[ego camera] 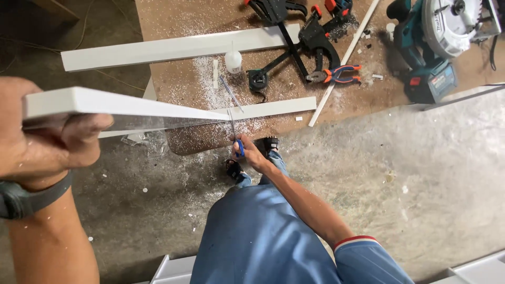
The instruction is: Manually applying a white plastic edge banding strip to a wooden panel using glue and scissors.
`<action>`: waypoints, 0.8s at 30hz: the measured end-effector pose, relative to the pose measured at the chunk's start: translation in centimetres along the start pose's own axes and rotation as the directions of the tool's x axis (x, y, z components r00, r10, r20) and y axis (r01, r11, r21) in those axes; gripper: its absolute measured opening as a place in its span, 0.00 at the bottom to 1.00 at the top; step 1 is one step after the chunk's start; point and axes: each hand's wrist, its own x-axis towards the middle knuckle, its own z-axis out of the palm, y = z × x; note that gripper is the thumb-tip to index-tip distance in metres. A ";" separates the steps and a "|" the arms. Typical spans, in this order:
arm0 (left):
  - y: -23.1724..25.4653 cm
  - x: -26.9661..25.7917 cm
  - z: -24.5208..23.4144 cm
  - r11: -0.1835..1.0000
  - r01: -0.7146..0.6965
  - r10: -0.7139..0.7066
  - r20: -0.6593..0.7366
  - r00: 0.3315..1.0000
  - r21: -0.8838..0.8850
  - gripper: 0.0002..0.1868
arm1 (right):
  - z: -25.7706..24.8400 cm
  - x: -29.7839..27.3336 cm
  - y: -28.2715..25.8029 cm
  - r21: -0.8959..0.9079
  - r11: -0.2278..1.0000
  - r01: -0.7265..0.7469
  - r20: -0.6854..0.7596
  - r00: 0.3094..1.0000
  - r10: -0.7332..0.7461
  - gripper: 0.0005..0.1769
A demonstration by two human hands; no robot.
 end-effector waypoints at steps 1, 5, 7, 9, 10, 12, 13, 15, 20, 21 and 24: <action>1.6 0.4 0.7 1.000 0.007 -0.007 -0.004 1.000 -0.010 0.23 | 0.2 0.1 -0.1 -0.025 1.000 0.009 -0.024 1.000 -0.010 0.32; 6.1 2.5 3.0 0.999 0.027 -0.027 -0.011 1.000 -0.044 0.23 | 0.7 0.4 0.0 -0.060 0.998 0.034 -0.077 0.996 -0.038 0.28; 5.9 3.6 3.1 0.999 -0.045 0.044 -0.023 0.999 -0.029 0.23 | 0.5 0.9 0.5 -0.051 0.998 0.033 -0.090 0.995 -0.037 0.26; 6.0 4.7 3.0 0.994 -0.111 0.110 -0.035 0.993 -0.014 0.24 | 0.4 1.0 0.8 -0.044 0.999 0.027 -0.102 0.994 -0.032 0.24; 6.1 5.3 2.9 0.984 -0.176 0.176 -0.048 0.983 0.008 0.24 | 0.6 1.1 0.7 -0.014 0.999 0.031 -0.109 0.994 -0.032 0.24; 6.5 6.1 2.2 0.973 -0.225 0.228 -0.062 0.972 0.039 0.25 | 0.5 1.3 1.1 0.011 1.000 0.023 -0.104 0.994 -0.022 0.23; 6.8 6.5 1.8 0.964 -0.261 0.265 -0.069 0.962 0.059 0.25 | 0.4 1.5 1.4 0.001 0.999 0.043 -0.116 0.992 -0.042 0.23; 7.4 7.2 1.0 0.953 -0.291 0.297 -0.075 0.952 0.081 0.26 | 0.5 1.7 1.3 -0.011 0.998 0.058 -0.124 0.990 -0.059 0.23; 8.2 9.5 0.7 0.952 -0.283 0.289 -0.036 0.957 0.120 0.28 | 3.0 1.5 -1.5 -0.162 0.984 -0.077 -0.308 0.951 0.023 0.18; 8.5 9.8 0.7 0.952 -0.281 0.287 -0.037 0.957 0.118 0.28 | 3.2 1.3 -1.4 -0.163 0.983 -0.079 -0.310 0.950 0.025 0.18; 8.1 9.6 0.8 0.952 -0.225 0.241 -0.057 0.969 0.206 0.31 | 3.7 1.2 -1.0 -0.162 0.984 -0.070 -0.339 0.941 0.011 0.15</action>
